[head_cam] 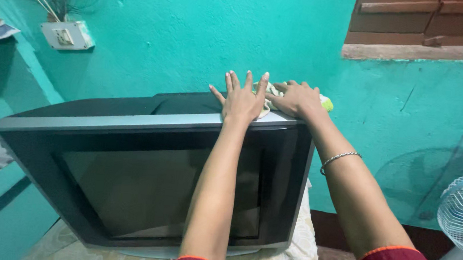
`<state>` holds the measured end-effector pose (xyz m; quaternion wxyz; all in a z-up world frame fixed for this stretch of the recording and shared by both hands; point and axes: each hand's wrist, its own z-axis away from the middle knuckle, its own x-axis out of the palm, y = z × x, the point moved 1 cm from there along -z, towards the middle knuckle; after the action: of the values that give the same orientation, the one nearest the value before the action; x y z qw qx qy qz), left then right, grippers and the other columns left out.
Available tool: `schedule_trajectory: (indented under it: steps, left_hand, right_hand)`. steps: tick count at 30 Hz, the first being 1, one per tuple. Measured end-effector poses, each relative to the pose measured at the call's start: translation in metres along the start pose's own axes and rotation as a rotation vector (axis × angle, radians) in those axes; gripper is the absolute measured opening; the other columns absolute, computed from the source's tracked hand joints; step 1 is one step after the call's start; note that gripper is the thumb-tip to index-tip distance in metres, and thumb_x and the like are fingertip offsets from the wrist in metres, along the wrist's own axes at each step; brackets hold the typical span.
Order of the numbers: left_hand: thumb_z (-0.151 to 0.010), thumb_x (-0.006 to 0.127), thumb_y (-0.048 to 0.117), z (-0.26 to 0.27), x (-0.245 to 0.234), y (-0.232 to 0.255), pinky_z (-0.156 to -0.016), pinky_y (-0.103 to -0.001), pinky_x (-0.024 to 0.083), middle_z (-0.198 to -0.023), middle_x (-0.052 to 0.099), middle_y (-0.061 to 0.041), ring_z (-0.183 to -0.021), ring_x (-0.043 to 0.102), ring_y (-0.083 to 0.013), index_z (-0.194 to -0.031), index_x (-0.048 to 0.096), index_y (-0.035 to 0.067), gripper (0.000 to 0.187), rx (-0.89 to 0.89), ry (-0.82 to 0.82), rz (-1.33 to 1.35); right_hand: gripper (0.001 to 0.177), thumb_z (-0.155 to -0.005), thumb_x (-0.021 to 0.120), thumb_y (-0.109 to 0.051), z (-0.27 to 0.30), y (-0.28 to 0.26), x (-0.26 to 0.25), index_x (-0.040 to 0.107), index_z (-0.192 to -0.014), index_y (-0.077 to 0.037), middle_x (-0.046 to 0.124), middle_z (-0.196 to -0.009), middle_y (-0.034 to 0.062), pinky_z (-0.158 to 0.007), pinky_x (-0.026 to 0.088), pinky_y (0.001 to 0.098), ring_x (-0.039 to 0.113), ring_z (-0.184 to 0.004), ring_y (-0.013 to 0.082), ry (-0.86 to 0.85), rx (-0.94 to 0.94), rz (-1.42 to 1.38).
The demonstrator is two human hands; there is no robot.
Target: The person wipes the exterior case, back ventilation area, and screen of a television using a cloth.
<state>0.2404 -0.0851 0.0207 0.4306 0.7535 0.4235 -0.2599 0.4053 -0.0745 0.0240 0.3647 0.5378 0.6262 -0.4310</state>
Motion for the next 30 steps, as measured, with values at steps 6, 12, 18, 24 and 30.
schedule_trajectory:
  steps: [6, 12, 18, 24, 30]
  left_hand:
    - [-0.093, 0.013, 0.075, -0.002, -0.003, 0.009, -0.112, -0.074, -0.019, -0.167, 0.005, -0.023, -0.157, -0.005, -0.0320, -0.160, 0.026, 0.022, 0.087, -0.048, -0.111, -0.027]
    - [-0.092, 0.013, 0.076, -0.009, 0.014, 0.045, -0.112, -0.074, -0.020, -0.168, 0.005, -0.020, -0.157, -0.004, -0.0295, -0.161, 0.023, 0.021, 0.089, -0.096, -0.093, -0.013]
    - [-0.095, 0.015, 0.074, -0.005, 0.016, 0.038, -0.115, -0.071, -0.018, -0.168, 0.012, -0.022, -0.157, 0.001, -0.0306, -0.161, 0.026, 0.018, 0.087, -0.145, 0.026, -0.079]
    - [-0.095, 0.016, 0.073, 0.000, 0.012, 0.036, -0.115, -0.071, -0.015, -0.167, 0.014, -0.021, -0.158, 0.004, -0.0298, -0.159, 0.031, 0.020, 0.085, -0.191, 0.114, -0.106]
    - [-0.096, 0.017, 0.073, -0.005, 0.014, 0.035, -0.115, -0.071, -0.015, -0.167, 0.014, -0.022, -0.157, 0.004, -0.0308, -0.159, 0.032, 0.020, 0.084, -0.238, 0.099, -0.183]
  right_hand:
    - [0.076, -0.086, 0.039, -0.075, -0.004, 0.000, 0.002, 0.049, -0.151, -0.036, 0.045, -0.157, 0.0079, -0.113, 0.028, 0.0671, 0.042, -0.143, 0.0386, -0.033, -0.032, -0.017]
    - [0.072, -0.095, 0.038, -0.067, -0.015, 0.006, 0.010, 0.054, -0.149, -0.023, 0.051, -0.157, 0.0107, -0.113, 0.036, 0.0649, 0.047, -0.143, 0.0407, -0.077, -0.073, -0.063]
    - [0.073, -0.090, 0.039, -0.069, 0.003, -0.002, -0.009, 0.048, -0.152, -0.033, 0.052, -0.151, 0.0131, -0.113, 0.033, 0.0662, 0.047, -0.140, 0.0418, -0.093, -0.138, -0.125]
    - [0.080, -0.086, 0.040, -0.075, 0.005, -0.002, -0.013, 0.046, -0.152, -0.031, 0.049, -0.152, 0.0126, -0.112, 0.034, 0.0628, 0.046, -0.139, 0.0411, -0.122, -0.165, -0.149]
    - [0.077, -0.088, 0.035, -0.073, 0.000, -0.003, -0.011, 0.049, -0.152, -0.032, 0.052, -0.152, 0.0115, -0.113, 0.036, 0.0621, 0.049, -0.139, 0.0388, -0.166, -0.143, -0.156]
